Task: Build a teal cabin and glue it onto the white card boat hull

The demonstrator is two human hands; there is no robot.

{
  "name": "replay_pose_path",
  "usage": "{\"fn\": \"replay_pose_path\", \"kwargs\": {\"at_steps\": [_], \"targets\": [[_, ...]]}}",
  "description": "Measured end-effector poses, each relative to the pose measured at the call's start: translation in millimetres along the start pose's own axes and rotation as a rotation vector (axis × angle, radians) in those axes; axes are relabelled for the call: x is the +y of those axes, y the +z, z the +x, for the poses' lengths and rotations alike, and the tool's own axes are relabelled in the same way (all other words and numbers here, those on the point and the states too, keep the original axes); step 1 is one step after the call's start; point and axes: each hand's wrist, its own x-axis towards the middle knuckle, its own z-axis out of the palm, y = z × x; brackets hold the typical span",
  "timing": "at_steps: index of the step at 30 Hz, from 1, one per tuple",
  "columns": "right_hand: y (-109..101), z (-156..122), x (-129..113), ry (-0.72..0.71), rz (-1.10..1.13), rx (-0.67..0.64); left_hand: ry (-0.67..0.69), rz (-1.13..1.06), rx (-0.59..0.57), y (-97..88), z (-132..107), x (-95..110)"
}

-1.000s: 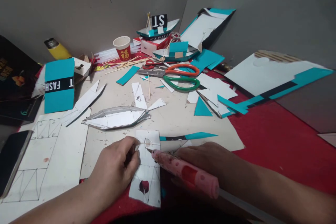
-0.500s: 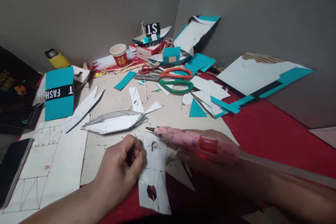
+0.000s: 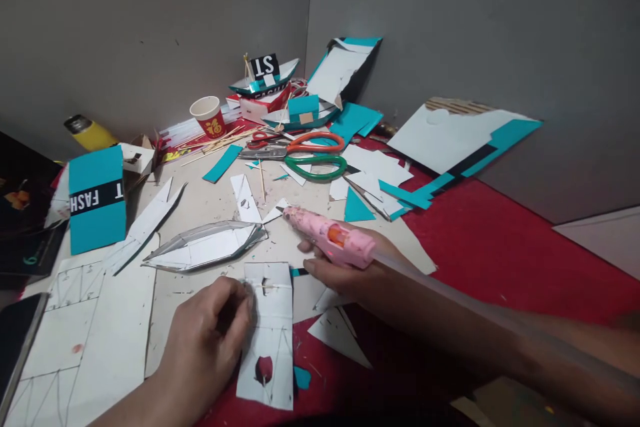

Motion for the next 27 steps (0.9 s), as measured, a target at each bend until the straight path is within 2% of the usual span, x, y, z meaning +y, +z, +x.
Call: {"fn": "replay_pose_path", "kwargs": {"at_steps": [3, 9, 16, 23, 27], "targets": [[8, -1, 0, 0.096, -0.031, -0.006, 0.011, -0.019, 0.059, -3.7, -5, -1], [17, 3, -1, 0.017, -0.09, -0.032, 0.079, -0.057, 0.093, -5.8, -4, 2], [27, 12, 5, -0.043, -0.156, -0.064, 0.256, 0.079, 0.073, 4.9, -3, -1], [36, 18, 16, -0.111, -0.23, -0.088, 0.139, 0.023, -0.004, 10.4, 2, -7], [35, 18, 17, -0.14, -0.237, -0.105, 0.131, -0.079, -0.034, 7.6, 6, -8]]}}
